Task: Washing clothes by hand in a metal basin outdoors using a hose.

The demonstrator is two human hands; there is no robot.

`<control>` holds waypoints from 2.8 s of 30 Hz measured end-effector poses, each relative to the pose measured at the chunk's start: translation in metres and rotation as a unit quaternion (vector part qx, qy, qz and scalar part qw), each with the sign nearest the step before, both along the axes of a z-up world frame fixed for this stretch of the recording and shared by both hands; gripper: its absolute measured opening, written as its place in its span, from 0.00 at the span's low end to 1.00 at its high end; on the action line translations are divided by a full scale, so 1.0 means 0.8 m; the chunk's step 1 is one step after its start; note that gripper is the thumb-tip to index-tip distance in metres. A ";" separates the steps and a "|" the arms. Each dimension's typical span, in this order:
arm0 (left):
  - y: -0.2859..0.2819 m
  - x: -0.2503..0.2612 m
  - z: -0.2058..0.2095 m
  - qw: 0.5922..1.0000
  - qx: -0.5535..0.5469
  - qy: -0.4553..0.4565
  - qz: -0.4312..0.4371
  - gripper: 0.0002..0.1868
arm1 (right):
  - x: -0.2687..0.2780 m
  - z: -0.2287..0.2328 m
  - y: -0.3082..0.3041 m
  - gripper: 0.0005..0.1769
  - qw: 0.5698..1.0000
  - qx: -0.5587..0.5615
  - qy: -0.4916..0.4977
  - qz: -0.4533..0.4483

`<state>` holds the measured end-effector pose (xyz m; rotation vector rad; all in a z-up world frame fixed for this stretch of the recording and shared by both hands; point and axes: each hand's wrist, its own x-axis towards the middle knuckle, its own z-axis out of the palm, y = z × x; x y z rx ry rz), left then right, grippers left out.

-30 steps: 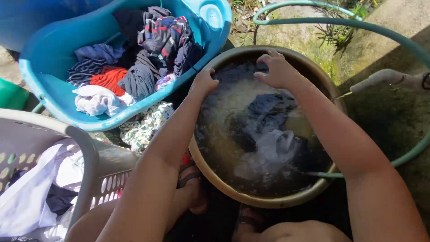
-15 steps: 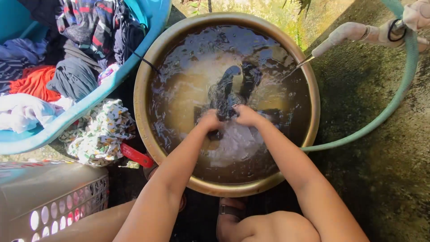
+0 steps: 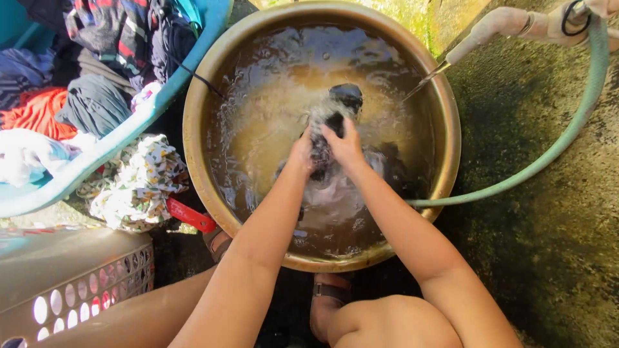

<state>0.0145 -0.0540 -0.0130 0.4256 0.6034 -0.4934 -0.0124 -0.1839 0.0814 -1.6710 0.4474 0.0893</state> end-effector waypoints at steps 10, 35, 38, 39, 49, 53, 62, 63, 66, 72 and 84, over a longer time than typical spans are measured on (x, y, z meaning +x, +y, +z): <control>0.065 -0.067 0.103 0.683 0.679 -0.246 -0.113 0.48 | -0.068 0.041 -0.109 0.48 0.818 -0.401 0.066 0.407; 0.007 -0.124 0.018 0.982 0.006 -0.003 -0.187 0.17 | -0.143 0.055 0.029 0.11 0.839 -0.406 -0.290 0.218; 0.011 -0.079 0.115 0.963 0.113 -0.056 -0.239 0.17 | -0.083 0.053 -0.047 0.17 0.791 -0.540 -0.231 0.170; 0.027 -0.074 0.140 0.963 0.114 -0.057 -0.238 0.17 | -0.087 0.051 -0.055 0.17 0.791 -0.540 -0.232 0.170; 0.021 -0.103 0.149 0.609 0.644 -0.324 -0.330 0.54 | -0.043 0.079 -0.085 0.22 0.985 -0.120 -0.006 0.124; -0.002 -0.113 0.213 0.712 0.548 -0.353 -0.261 0.39 | -0.069 0.265 -0.070 0.21 0.935 0.348 -0.062 0.011; -0.039 -0.164 0.287 0.866 0.248 -0.434 -0.025 0.27 | -0.097 0.031 -0.043 0.13 0.716 0.678 -0.150 0.063; -0.031 -0.173 0.276 0.865 0.248 -0.435 -0.023 0.27 | -0.097 0.062 -0.039 0.13 0.716 0.678 -0.150 0.065; -0.007 -0.179 0.251 0.961 0.037 -0.269 0.056 0.28 | -0.085 0.134 -0.023 0.17 0.889 0.446 -0.038 -0.095; 0.015 -0.162 0.233 0.989 -0.138 -0.005 -0.061 0.34 | -0.139 0.136 0.010 0.10 0.977 -0.023 -0.188 0.101; 0.001 -0.133 0.316 0.903 0.272 -0.325 0.075 0.19 | -0.130 0.132 0.023 0.25 0.924 0.361 -0.128 -0.009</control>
